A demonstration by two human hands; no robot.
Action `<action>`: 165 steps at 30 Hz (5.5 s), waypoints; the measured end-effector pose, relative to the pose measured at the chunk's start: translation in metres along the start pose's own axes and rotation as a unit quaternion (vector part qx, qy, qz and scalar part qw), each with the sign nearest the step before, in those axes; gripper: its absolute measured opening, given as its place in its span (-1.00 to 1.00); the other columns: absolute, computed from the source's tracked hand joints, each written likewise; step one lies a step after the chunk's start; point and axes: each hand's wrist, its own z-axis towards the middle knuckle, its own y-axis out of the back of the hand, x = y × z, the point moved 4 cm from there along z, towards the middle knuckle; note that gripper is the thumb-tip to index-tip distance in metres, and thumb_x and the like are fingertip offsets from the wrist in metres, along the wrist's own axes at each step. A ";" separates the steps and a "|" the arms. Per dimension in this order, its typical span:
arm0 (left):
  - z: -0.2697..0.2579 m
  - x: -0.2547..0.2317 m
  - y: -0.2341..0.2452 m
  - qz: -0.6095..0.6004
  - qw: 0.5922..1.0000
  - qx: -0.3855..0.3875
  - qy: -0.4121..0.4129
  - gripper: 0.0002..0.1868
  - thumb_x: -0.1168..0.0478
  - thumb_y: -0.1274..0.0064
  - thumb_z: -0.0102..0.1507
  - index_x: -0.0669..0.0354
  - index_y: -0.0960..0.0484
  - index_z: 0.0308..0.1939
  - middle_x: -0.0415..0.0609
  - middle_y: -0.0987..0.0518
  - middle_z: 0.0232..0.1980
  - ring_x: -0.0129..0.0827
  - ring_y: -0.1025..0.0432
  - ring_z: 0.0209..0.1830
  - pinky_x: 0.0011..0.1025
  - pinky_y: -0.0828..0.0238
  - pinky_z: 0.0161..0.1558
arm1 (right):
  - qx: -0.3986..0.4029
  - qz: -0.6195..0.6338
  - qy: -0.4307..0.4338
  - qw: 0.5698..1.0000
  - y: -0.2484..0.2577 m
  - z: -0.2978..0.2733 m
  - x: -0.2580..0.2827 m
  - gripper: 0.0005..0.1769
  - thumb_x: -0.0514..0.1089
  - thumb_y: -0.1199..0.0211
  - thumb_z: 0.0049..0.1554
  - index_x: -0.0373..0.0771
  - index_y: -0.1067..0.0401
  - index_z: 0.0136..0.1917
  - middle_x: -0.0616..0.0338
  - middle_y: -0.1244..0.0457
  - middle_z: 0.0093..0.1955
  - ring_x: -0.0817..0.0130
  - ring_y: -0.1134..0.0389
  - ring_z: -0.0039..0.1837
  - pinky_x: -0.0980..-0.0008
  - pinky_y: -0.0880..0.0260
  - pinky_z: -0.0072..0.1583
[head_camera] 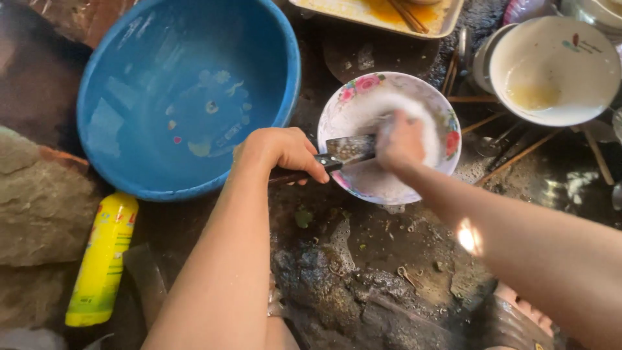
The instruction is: Washing a wooden cutting board and various dishes in an outdoor basin area.
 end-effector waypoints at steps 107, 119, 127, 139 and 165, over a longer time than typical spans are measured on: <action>0.297 -0.031 0.059 -0.734 0.677 -0.008 0.041 -0.55 0.16 -0.07 0.28 0.42 -0.47 0.15 0.31 -0.59 0.19 0.10 -0.55 0.04 0.07 -0.54 0.08 | 0.177 0.405 -0.263 0.858 0.059 0.157 -0.069 -0.67 -0.02 -0.14 0.28 -0.38 -0.42 0.06 -0.01 -0.39 -0.10 0.25 -0.45 -0.09 0.20 -0.54 0.01; 0.287 -0.053 0.065 -0.792 0.609 0.009 -0.044 -0.55 0.04 -0.26 0.14 0.14 -0.64 0.04 0.06 -0.68 0.04 -0.05 -0.53 -0.01 -0.01 -0.46 -0.07 | 0.190 0.451 -0.253 0.835 0.064 0.136 -0.029 -0.59 0.05 -0.09 0.30 -0.32 -0.41 0.22 -0.04 -0.36 0.04 0.26 -0.41 -0.05 0.19 -0.56 0.04; 0.238 -0.081 0.109 -0.698 0.691 -0.157 -0.101 -0.49 -0.08 -0.17 0.09 0.12 -0.65 0.01 0.04 -0.66 -0.07 -0.18 -0.45 -0.18 -0.22 -0.32 -0.34 | 0.119 0.374 -0.146 0.908 0.086 0.146 -0.013 -0.45 0.14 0.02 0.32 -0.37 -0.39 0.27 -0.05 -0.41 0.17 0.23 -0.46 0.12 0.15 -0.40 0.16; 0.117 -0.075 0.126 -0.687 0.650 -0.289 -0.146 -0.37 0.19 -0.15 -0.04 0.50 -0.50 0.07 0.31 -0.62 0.03 0.13 -0.67 -0.09 0.27 -0.59 -0.28 | -0.050 0.021 -0.022 0.998 0.051 -0.013 0.042 -0.72 -0.18 -0.20 0.04 -0.23 -0.34 0.05 -0.04 -0.18 0.18 0.13 -0.17 0.26 0.06 -0.20 0.32; 0.025 -0.055 0.094 -0.466 0.742 -0.402 -0.265 -0.45 -0.03 -0.17 -0.01 0.51 -0.65 -0.26 0.03 -0.70 -0.33 -0.36 -0.59 -0.40 -0.31 -0.54 -0.42 | -0.294 0.063 0.371 0.879 0.121 -0.042 0.126 -0.48 -0.07 -0.26 0.28 -0.47 -0.24 0.33 -0.34 -0.31 0.04 -0.20 -0.36 0.04 -0.13 -0.39 -0.02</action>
